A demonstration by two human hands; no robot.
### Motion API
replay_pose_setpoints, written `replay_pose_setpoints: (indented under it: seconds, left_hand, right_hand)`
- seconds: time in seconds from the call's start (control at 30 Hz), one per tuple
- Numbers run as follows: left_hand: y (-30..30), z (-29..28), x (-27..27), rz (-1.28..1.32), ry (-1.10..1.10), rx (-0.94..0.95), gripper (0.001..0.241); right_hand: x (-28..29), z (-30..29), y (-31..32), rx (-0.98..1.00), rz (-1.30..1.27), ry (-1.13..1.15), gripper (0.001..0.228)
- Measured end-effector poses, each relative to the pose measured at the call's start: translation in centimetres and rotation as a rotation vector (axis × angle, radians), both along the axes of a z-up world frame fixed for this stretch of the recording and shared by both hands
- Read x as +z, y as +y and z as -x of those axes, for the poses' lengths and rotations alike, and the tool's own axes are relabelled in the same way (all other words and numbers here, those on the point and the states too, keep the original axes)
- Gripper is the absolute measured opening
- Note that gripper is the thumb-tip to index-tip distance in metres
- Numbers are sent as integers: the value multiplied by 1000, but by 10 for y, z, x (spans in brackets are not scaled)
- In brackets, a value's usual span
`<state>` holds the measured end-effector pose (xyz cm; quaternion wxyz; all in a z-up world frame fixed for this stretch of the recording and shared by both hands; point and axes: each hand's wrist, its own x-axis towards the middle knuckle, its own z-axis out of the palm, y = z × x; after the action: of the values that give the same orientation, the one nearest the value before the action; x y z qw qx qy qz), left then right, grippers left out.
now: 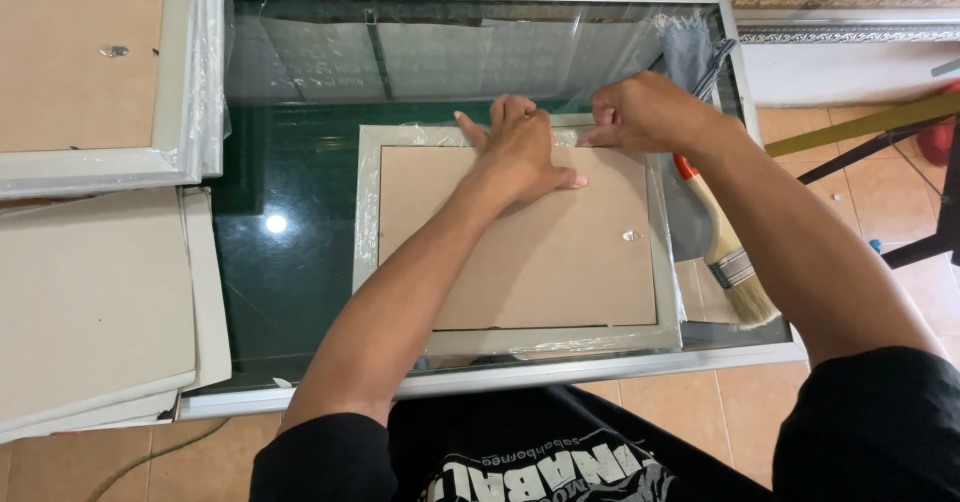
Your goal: Assembling a picture frame by cleaning the glass, inserting the artwork, and securing the backing board.
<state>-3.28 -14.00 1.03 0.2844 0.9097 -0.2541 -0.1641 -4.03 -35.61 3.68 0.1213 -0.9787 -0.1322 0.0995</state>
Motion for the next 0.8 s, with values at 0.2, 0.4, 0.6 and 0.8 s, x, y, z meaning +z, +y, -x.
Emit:
replay_pose_setpoints:
  seconds: [0.2,0.4,0.6,0.8]
  left_hand:
    - [-2,-3,-1,9,32,14,63]
    - [-2,-1,-4,42,-5,17,61]
    - [1,0,-3,61,31,20,57]
    - [-1,-2,-3,54,35,32,61]
  right_hand:
    - [-10,-2,3,113,-18,-102,42]
    - [-6,-7,15,95,-26,-105,43]
    - [8,-13,-5,15,206,111,50]
    - [6,-3,-26,13,232,107,50]
